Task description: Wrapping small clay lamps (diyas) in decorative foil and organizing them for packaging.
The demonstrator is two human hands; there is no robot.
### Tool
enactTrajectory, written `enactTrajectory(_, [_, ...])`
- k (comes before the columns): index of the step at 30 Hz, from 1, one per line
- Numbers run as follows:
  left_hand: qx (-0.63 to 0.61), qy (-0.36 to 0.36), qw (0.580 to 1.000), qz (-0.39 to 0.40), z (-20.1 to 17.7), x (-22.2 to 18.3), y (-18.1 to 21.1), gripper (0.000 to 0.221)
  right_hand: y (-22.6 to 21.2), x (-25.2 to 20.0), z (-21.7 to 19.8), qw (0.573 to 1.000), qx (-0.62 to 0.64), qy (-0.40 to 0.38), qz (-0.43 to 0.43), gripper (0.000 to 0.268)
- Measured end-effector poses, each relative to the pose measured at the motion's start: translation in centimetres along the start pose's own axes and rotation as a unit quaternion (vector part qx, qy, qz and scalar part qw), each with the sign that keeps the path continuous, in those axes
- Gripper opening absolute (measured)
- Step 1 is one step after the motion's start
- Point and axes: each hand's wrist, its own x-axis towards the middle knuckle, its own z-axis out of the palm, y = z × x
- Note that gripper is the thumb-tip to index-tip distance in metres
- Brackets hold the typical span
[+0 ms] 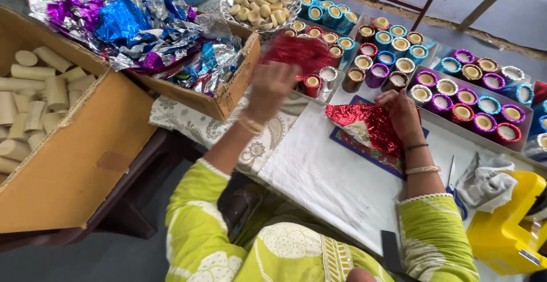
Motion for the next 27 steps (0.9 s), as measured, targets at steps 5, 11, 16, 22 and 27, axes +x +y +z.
enactTrajectory(5, [0.199,-0.111,0.971,-0.074,-5.0,-3.6,-7.5,0.032,0.3,0.1,-0.4,1.000,-0.015,-0.008,0.025,0.060])
enactTrajectory(11, [0.006,-0.381,0.887,-0.262,-6.3,-6.5,-13.1,0.025,1.0,0.1,-0.9,0.999,0.005,-0.009,0.047,0.058])
enactTrajectory(16, [-0.301,-0.355,0.879,-0.101,0.0,-13.3,-21.4,0.056,1.1,0.0,-1.0,0.998,0.016,-0.006,0.064,0.059])
enactTrajectory(22, [-0.199,-0.644,0.651,-0.349,0.7,-9.8,-19.3,0.093,0.9,0.1,-0.8,0.997,0.016,-0.004,0.069,0.061])
enactTrajectory(27, [-0.234,-0.643,0.590,-0.429,-0.1,-8.2,-18.7,0.088,0.9,0.0,-0.6,0.997,0.008,-0.002,0.076,0.062])
